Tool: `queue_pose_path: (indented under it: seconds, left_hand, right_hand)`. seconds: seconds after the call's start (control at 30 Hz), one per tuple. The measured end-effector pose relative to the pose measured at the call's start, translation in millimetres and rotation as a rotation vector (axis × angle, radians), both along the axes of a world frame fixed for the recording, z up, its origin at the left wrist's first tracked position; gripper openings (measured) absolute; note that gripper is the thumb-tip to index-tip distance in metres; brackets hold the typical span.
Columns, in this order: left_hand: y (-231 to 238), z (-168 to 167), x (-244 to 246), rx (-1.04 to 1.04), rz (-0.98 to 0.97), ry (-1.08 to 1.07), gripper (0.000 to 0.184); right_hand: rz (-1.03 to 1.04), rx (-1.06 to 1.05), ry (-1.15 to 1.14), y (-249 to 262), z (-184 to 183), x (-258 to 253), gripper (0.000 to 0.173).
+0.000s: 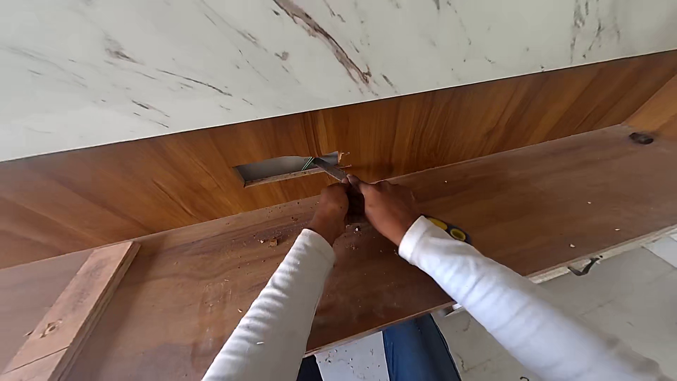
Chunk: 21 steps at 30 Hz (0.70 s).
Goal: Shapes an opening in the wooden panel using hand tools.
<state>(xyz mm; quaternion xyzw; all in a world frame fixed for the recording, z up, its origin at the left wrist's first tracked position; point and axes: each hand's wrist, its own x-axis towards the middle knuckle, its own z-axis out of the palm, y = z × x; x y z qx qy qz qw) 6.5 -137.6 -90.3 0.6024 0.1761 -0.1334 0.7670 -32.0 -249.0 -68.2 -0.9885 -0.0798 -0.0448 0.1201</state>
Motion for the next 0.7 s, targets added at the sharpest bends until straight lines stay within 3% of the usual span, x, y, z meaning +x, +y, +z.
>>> queue_pose_path:
  seconds: [0.13, 0.23, 0.33, 0.47, 0.7]
  left_hand:
    - [-6, 2, -24, -0.017, -0.072, -0.060, 0.042]
    - [-8, -9, -22, 0.006, -0.093, -0.009, 0.044]
    - [-16, -3, -2, 0.041, -0.056, -0.016, 0.044]
    - [-17, -1, -10, 0.050, -0.117, 0.012, 0.050]
    - [-6, 5, -25, 0.116, -0.100, -0.072, 0.046]
  right_hand:
    - [0.004, -0.003, -0.115, -14, -7, -19, 0.050]
    - [-0.022, 0.022, -0.046, -14, -21, -16, 0.053]
    - [-0.056, 0.024, -0.019, -16, -11, -4, 0.050]
    - [-0.063, -0.017, -0.079, -22, -12, -11, 0.051]
    - [-0.057, 0.094, -0.046, -18, -11, -11, 0.048]
